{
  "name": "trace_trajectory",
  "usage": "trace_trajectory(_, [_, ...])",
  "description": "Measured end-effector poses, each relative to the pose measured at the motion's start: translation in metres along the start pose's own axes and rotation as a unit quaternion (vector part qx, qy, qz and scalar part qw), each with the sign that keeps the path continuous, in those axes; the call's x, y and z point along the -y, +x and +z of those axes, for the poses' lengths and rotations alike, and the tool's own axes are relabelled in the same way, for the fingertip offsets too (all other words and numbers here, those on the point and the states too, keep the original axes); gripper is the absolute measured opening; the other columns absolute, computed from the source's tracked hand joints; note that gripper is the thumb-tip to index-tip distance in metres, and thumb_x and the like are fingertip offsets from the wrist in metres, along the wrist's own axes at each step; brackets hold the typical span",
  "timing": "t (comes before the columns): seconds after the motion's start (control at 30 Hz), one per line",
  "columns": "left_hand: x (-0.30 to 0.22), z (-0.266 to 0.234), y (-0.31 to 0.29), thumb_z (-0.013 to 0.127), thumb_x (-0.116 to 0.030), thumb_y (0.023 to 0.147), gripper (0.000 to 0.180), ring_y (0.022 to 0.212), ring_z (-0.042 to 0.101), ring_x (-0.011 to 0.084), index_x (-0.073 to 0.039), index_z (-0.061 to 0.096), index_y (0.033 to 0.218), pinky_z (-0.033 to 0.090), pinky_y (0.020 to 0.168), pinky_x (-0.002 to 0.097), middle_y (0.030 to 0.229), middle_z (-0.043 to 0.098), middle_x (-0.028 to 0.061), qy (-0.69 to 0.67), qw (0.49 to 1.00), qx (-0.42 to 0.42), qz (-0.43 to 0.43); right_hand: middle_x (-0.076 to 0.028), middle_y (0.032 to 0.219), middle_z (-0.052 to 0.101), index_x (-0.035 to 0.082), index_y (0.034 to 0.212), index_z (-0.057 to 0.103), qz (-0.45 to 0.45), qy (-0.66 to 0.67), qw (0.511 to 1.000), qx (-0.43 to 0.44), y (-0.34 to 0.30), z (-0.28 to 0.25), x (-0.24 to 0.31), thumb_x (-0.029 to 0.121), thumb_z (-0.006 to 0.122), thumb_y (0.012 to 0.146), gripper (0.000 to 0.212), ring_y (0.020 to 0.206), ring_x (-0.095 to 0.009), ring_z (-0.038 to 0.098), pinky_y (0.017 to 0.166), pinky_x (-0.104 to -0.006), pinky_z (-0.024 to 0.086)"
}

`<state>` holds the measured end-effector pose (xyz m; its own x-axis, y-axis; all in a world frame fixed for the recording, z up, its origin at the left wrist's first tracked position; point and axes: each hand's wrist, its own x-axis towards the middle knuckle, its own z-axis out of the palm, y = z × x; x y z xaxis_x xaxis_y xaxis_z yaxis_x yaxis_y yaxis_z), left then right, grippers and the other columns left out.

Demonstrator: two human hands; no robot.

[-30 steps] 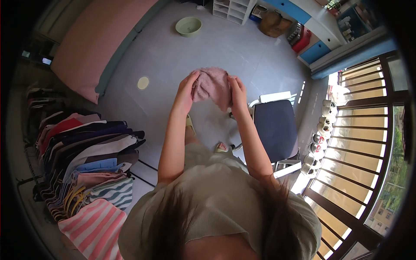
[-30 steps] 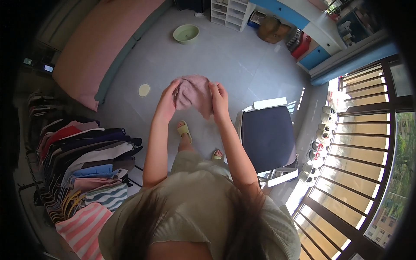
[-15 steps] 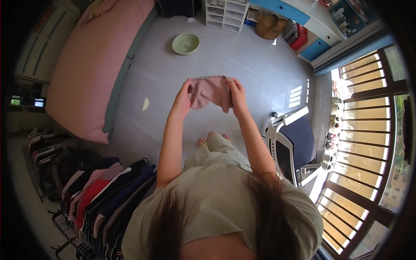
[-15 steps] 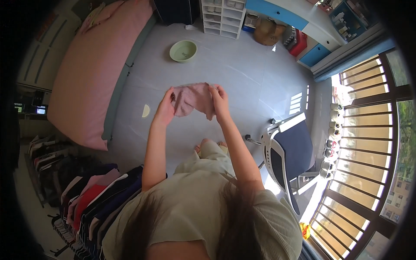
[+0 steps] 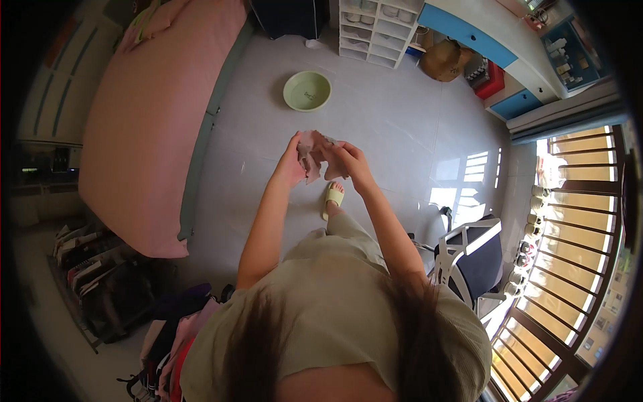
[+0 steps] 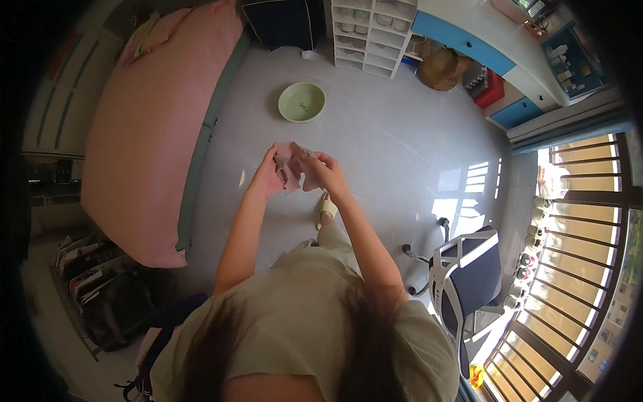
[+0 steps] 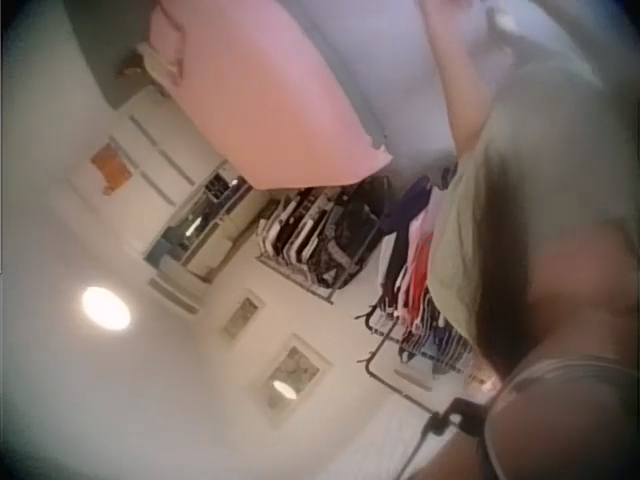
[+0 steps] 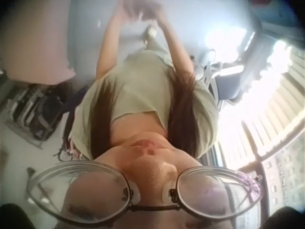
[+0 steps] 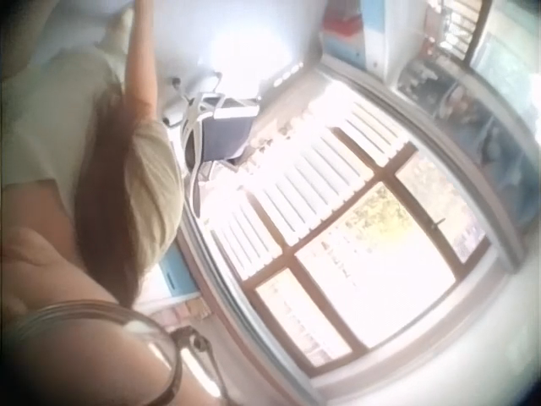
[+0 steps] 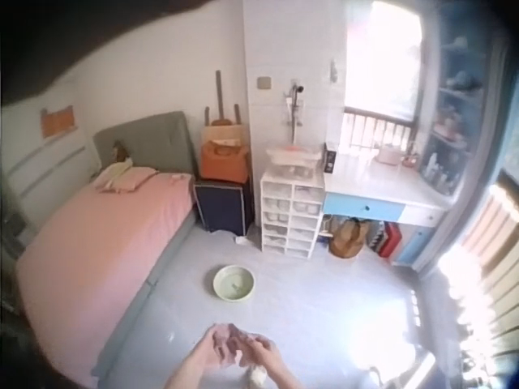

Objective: The person washes a cloth in a basin of water and then wipes the exterior surfaces and handles of a blue and white closet.

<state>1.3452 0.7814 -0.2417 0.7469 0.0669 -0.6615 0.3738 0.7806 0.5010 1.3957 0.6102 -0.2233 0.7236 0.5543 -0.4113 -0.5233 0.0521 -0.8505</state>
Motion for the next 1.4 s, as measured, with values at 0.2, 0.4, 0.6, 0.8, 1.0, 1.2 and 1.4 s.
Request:
trace_trajectory(0.2, [-0.062, -0.006, 0.087, 0.046, -0.052, 0.089, 0.046, 0.1, 0.054, 0.0191, -0.013, 0.052, 0.112, 0.045, 0.084, 0.037, 0.109, 0.056, 0.0041, -0.042, 0.998, -0.02, -0.031, -0.003, 0.087, 0.061, 0.001, 0.118, 0.058, 0.053, -0.066, 0.996, 0.023, 0.119, 0.03, 0.015, 0.026, 0.05, 0.091, 0.037, 0.077, -0.009, 0.053, 0.066, -0.0223, 0.043])
trace_trajectory(0.4, [-0.103, -0.062, 0.195, 0.039, -0.038, 0.094, 0.036, 0.095, 0.058, 0.0209, -0.008, 0.056, 0.105, 0.048, 0.083, 0.0365, 0.102, 0.06, 0.0069, -0.032, 0.997, -0.064, 0.004, -0.009, 0.099, 0.064, 0.0, 0.116, 0.059, -0.068, -0.157, 0.985, 0.002, 0.231, 0.046, 0.001, 0.016, 0.053, 0.089, 0.032, 0.088, -0.014, 0.059, 0.074, -0.026, 0.048])
trace_trajectory(0.6, [-0.133, -0.17, 0.322, 0.046, -0.016, 0.089, 0.019, 0.094, 0.057, 0.0195, -0.006, 0.05, 0.105, 0.051, 0.079, 0.0357, 0.098, 0.057, 0.0081, -0.046, 0.993, -0.111, 0.017, -0.008, 0.108, 0.063, 0.002, 0.114, 0.059, -0.044, -0.168, 0.981, -0.092, 0.357, 0.027, -0.047, 0.012, 0.052, 0.088, 0.028, 0.094, -0.016, 0.061, 0.079, -0.0279, 0.048])
trace_trajectory(0.8, [-0.158, -0.237, 0.444, 0.043, 0.001, 0.079, 0.019, 0.086, 0.058, 0.0209, -0.003, 0.055, 0.093, 0.049, 0.076, 0.031, 0.091, 0.061, 0.0108, 0.104, 0.971, -0.195, 0.09, -0.004, 0.107, 0.061, 0.005, 0.114, 0.058, 0.002, -0.139, 0.977, -0.159, 0.485, -0.024, -0.131, 0.012, 0.05, 0.089, 0.027, 0.093, -0.014, 0.061, 0.076, -0.0272, 0.048])
trace_trajectory(1.0, [-0.157, -0.327, 0.545, 0.051, -0.009, 0.072, 0.012, 0.066, 0.05, 0.0152, -0.001, 0.059, 0.075, 0.042, 0.063, 0.0272, 0.068, 0.054, 0.0054, 0.15, 0.943, -0.288, 0.075, -0.003, 0.099, 0.062, 0.009, 0.112, 0.06, 0.062, -0.172, 0.959, -0.218, 0.588, -0.077, -0.234, 0.011, 0.052, 0.087, 0.026, 0.083, -0.013, 0.061, 0.068, -0.0257, 0.049])
trace_trajectory(1.2, [-0.133, -0.379, 0.639, 0.063, -0.035, 0.079, 0.032, 0.055, 0.046, 0.0134, -0.003, 0.062, 0.082, 0.039, 0.053, 0.0297, 0.064, 0.049, 0.003, 0.255, 0.91, -0.317, 0.08, -0.009, 0.096, 0.064, 0.008, 0.111, 0.06, 0.025, -0.286, 0.925, -0.251, 0.663, -0.141, -0.32, 0.007, 0.056, 0.08, 0.031, 0.082, -0.02, 0.063, 0.071, -0.0308, 0.05])
trace_trajectory(1.4, [-0.103, -0.443, 0.726, 0.062, -0.039, 0.082, 0.038, 0.054, 0.051, 0.011, -0.008, 0.059, 0.105, 0.042, 0.05, 0.0283, 0.069, 0.052, 0.0026, 0.447, 0.822, -0.347, 0.061, -0.011, 0.105, 0.06, 0.014, 0.124, 0.049, 0.042, -0.361, 0.894, -0.262, 0.737, -0.187, -0.387, 0.014, 0.059, 0.08, 0.045, 0.085, -0.023, 0.062, 0.075, -0.0361, 0.05])
